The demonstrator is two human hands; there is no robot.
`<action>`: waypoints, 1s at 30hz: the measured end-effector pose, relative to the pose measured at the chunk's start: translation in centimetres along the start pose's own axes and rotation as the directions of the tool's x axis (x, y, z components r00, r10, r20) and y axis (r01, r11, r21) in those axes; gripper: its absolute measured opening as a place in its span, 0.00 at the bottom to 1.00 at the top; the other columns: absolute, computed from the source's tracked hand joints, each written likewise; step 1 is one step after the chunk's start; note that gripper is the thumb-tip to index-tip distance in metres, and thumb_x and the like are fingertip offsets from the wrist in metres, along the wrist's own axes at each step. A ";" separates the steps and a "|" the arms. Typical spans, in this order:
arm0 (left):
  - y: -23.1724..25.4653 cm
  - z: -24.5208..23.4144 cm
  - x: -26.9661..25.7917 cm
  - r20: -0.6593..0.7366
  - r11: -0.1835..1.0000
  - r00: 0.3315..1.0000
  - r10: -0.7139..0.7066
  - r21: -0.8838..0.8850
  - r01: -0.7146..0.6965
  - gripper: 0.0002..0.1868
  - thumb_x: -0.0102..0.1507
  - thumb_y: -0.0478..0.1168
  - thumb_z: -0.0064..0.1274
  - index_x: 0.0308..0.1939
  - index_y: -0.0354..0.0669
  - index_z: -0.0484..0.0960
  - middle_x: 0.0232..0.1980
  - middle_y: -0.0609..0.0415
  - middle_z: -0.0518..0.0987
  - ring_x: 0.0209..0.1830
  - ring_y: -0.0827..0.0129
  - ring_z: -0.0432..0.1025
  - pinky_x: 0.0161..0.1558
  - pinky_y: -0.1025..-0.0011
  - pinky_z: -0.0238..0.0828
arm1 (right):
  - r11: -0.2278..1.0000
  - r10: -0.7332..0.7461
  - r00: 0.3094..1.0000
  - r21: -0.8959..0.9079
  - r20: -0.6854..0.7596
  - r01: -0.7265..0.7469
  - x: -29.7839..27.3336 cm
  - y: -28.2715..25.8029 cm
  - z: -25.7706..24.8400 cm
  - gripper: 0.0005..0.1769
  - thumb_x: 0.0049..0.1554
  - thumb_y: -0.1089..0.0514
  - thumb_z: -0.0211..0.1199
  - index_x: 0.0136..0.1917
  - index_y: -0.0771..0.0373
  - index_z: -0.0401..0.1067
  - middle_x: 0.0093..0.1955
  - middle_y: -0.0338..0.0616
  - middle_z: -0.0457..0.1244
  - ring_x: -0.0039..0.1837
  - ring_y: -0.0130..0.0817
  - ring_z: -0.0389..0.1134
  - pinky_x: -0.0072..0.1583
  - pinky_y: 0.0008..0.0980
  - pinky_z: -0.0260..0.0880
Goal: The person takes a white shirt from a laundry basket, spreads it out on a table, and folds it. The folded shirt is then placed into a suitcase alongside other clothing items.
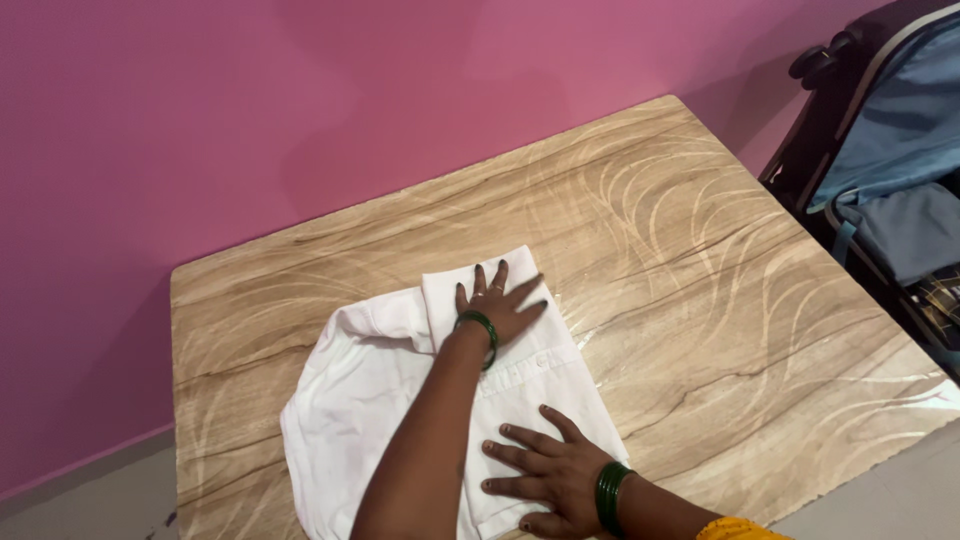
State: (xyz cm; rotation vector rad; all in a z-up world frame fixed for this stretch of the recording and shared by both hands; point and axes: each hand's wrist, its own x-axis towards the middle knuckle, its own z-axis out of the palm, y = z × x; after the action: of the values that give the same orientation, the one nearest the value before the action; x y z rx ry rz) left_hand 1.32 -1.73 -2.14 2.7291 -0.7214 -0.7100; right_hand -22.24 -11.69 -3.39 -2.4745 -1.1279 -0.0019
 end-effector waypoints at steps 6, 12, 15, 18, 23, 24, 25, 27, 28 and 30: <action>-1.6 0.3 -5.0 -0.239 0.998 0.970 0.051 0.050 -0.040 0.35 0.65 0.63 0.39 0.78 0.76 0.53 0.84 0.62 0.43 0.85 0.58 0.33 0.74 0.32 0.20 | 0.999 -0.021 0.999 0.026 -0.024 0.022 -1.4 0.7 -0.6 0.32 0.56 0.40 0.66 0.73 0.43 0.70 0.83 0.43 0.53 0.83 0.47 0.49 0.75 0.67 0.34; -3.8 0.4 -10.1 -0.447 0.997 0.894 0.022 0.078 0.015 0.34 0.66 0.59 0.43 0.77 0.71 0.57 0.84 0.57 0.44 0.83 0.53 0.33 0.71 0.30 0.20 | 1.000 -0.025 0.998 0.016 0.057 0.024 -4.7 3.4 -3.0 0.30 0.54 0.43 0.66 0.70 0.43 0.72 0.81 0.43 0.53 0.81 0.47 0.49 0.74 0.67 0.34; -5.3 0.1 -10.8 -0.405 0.995 0.912 -0.059 0.054 0.088 0.35 0.66 0.59 0.44 0.77 0.70 0.55 0.84 0.59 0.43 0.83 0.53 0.32 0.72 0.30 0.19 | 1.000 -0.024 0.996 0.006 0.091 0.024 -6.4 4.4 -4.5 0.28 0.55 0.43 0.65 0.69 0.43 0.73 0.81 0.43 0.53 0.81 0.47 0.49 0.73 0.66 0.34; -5.6 -0.3 -11.6 -0.333 0.986 0.937 -0.106 0.087 0.142 0.38 0.65 0.58 0.47 0.78 0.70 0.52 0.84 0.60 0.40 0.84 0.54 0.31 0.72 0.31 0.20 | 1.000 -0.015 0.995 -0.007 0.100 0.015 -7.8 4.8 -5.4 0.25 0.57 0.43 0.63 0.67 0.43 0.74 0.80 0.42 0.54 0.81 0.46 0.49 0.74 0.64 0.35; -5.9 -1.3 -12.0 -0.276 0.971 0.956 -0.100 0.183 0.155 0.46 0.61 0.51 0.57 0.78 0.74 0.47 0.84 0.60 0.38 0.83 0.55 0.30 0.73 0.33 0.23 | 0.997 0.075 0.993 0.028 0.092 -0.078 -8.7 5.1 -6.0 0.20 0.58 0.44 0.61 0.63 0.42 0.79 0.78 0.39 0.58 0.80 0.44 0.51 0.74 0.63 0.35; -6.0 -1.4 -11.9 -0.299 0.972 0.950 -0.095 0.177 0.153 0.47 0.60 0.50 0.59 0.78 0.73 0.47 0.84 0.58 0.41 0.84 0.55 0.33 0.73 0.34 0.28 | 0.997 0.072 0.995 0.004 0.066 -0.072 -8.6 5.0 -6.0 0.19 0.56 0.45 0.61 0.60 0.44 0.80 0.76 0.39 0.60 0.78 0.44 0.53 0.73 0.63 0.36; -6.2 -1.4 -11.7 -0.322 0.974 0.943 -0.089 0.172 0.151 0.48 0.60 0.48 0.61 0.78 0.73 0.48 0.84 0.56 0.43 0.84 0.55 0.36 0.74 0.36 0.32 | 0.997 0.069 0.997 -0.020 0.039 -0.068 -8.4 4.8 -5.9 0.19 0.54 0.45 0.60 0.57 0.46 0.80 0.73 0.40 0.61 0.76 0.43 0.55 0.73 0.64 0.38; -6.5 -1.2 -11.2 -0.358 0.977 0.931 -0.073 0.160 0.138 0.49 0.59 0.46 0.62 0.78 0.72 0.49 0.83 0.55 0.45 0.83 0.54 0.39 0.74 0.39 0.37 | 0.988 0.126 0.992 -0.088 0.007 -0.125 -7.3 4.0 -5.3 0.18 0.56 0.44 0.60 0.58 0.45 0.79 0.70 0.36 0.63 0.74 0.40 0.58 0.73 0.63 0.41; -6.7 -1.2 -10.9 -0.392 0.981 0.918 -0.056 0.150 0.124 0.50 0.59 0.44 0.62 0.79 0.72 0.49 0.83 0.53 0.47 0.82 0.54 0.42 0.74 0.43 0.41 | 0.971 0.183 0.983 -0.153 -0.028 -0.185 -6.5 3.6 -5.1 0.18 0.58 0.43 0.59 0.59 0.45 0.77 0.66 0.32 0.65 0.72 0.36 0.60 0.73 0.63 0.45; -7.1 -1.1 -10.6 -0.404 0.983 0.912 -0.066 0.133 0.129 0.50 0.59 0.43 0.62 0.78 0.72 0.49 0.83 0.54 0.47 0.82 0.55 0.44 0.74 0.46 0.44 | 0.971 0.183 0.979 -0.141 -0.090 -0.195 -4.2 3.4 -4.9 0.21 0.58 0.45 0.59 0.63 0.50 0.74 0.68 0.36 0.64 0.73 0.39 0.60 0.73 0.59 0.48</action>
State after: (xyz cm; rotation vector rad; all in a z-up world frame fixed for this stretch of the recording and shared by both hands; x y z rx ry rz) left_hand -3.31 9.89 0.58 2.9315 -0.5662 -0.1001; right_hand -21.75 -18.54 -0.87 -2.6816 -0.8856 -0.1287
